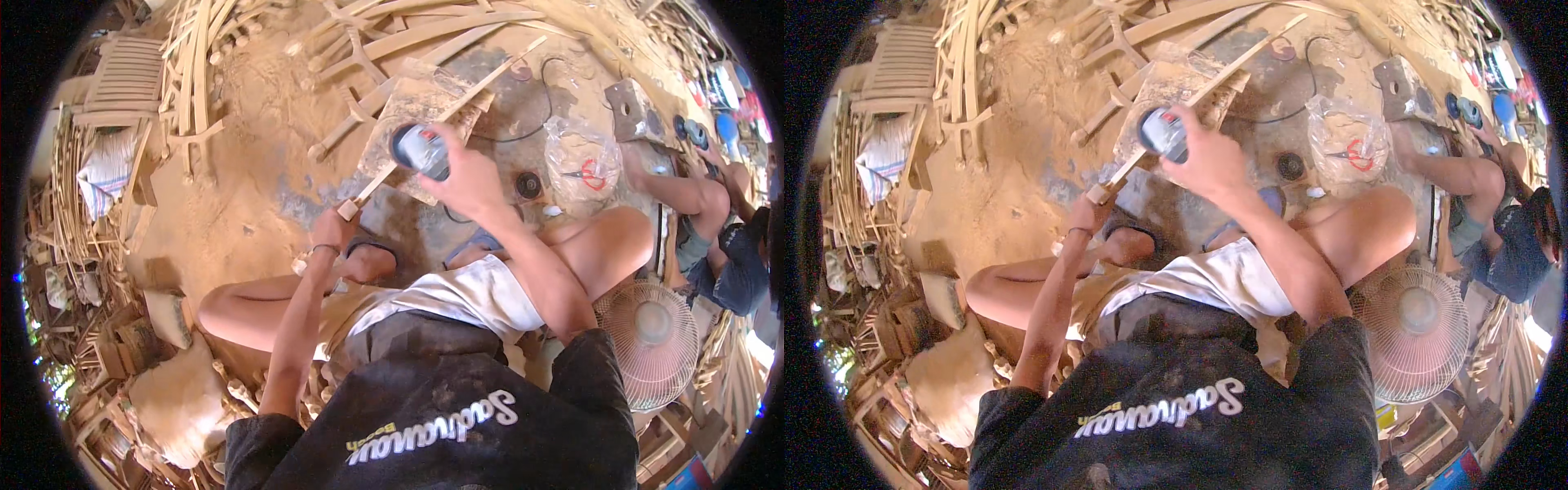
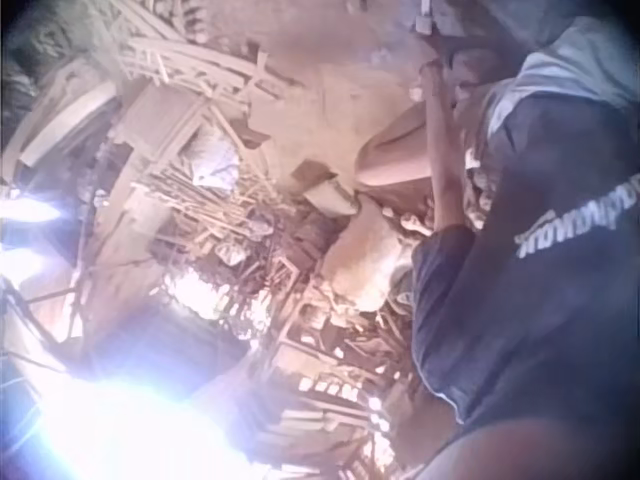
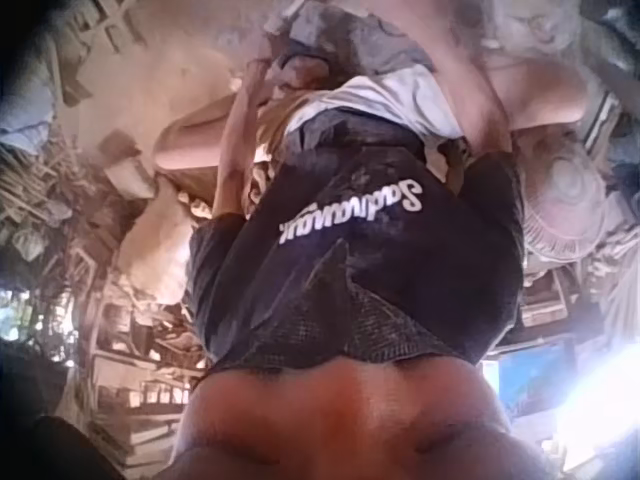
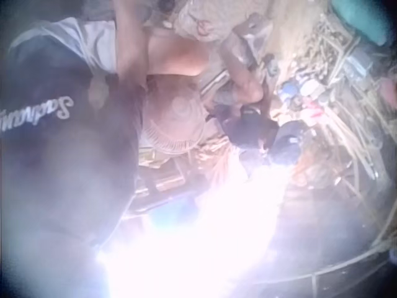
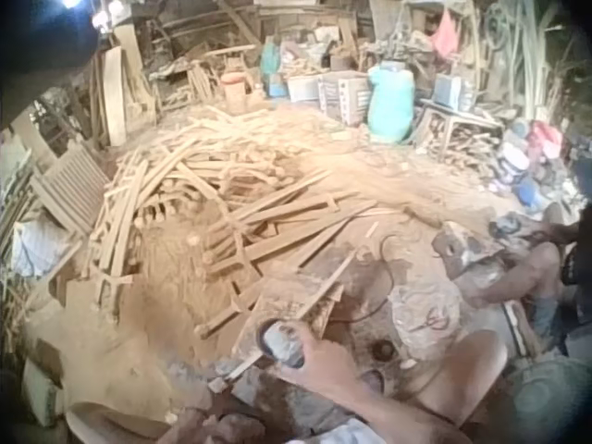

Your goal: The person applies glue to a wooden crossguard and attaches it to a wooden blade, then uses a power sander to smooth the surface of the wooden sword while holding it between their legs.

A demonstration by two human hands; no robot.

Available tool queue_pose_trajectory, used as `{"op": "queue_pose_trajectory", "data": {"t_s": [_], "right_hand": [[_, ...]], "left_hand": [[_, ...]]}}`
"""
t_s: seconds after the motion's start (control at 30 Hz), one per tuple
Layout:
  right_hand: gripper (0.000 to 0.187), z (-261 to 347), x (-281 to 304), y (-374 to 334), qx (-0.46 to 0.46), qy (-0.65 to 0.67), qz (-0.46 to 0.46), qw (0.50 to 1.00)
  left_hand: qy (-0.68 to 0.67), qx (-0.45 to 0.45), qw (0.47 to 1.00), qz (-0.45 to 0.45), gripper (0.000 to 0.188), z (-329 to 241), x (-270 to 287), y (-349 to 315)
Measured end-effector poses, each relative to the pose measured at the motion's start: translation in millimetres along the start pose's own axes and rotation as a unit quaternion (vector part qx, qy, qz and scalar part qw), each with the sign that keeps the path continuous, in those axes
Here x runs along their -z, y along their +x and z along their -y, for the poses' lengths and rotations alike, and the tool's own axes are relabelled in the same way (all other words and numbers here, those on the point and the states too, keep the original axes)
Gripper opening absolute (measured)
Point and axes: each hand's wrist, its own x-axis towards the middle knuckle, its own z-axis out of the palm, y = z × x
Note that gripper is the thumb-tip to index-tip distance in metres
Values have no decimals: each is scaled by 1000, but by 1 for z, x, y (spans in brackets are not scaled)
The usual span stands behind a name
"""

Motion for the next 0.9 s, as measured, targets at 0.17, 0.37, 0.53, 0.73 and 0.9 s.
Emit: {"op": "queue_pose_trajectory", "data": {"t_s": [0.17, 0.37, 0.53, 0.73, 0.9], "right_hand": [[85, 15, -41, -21, 103, -54, 59, 991], [86, 54, -69, -21, 205, -12, 71, 976], [83, 21, -72, -22, 163, -15, 89, 982], [81, 15, -67, -20, 152, -21, 67, 986], [79, 37, -74, -19, 175, -23, 83, 981]], "left_hand": [[-126, -41, 991, -23, 40, 7, -34, 7], [-181, -60, 980, -64, 30, 105, -62, 33], [-76, -133, 987, -45, 32, 44, -54, 25], [-108, -110, 987, -44, 32, 20, -39, 10], [-105, -92, 990, -14, 35, 71, -47, 23]]}}
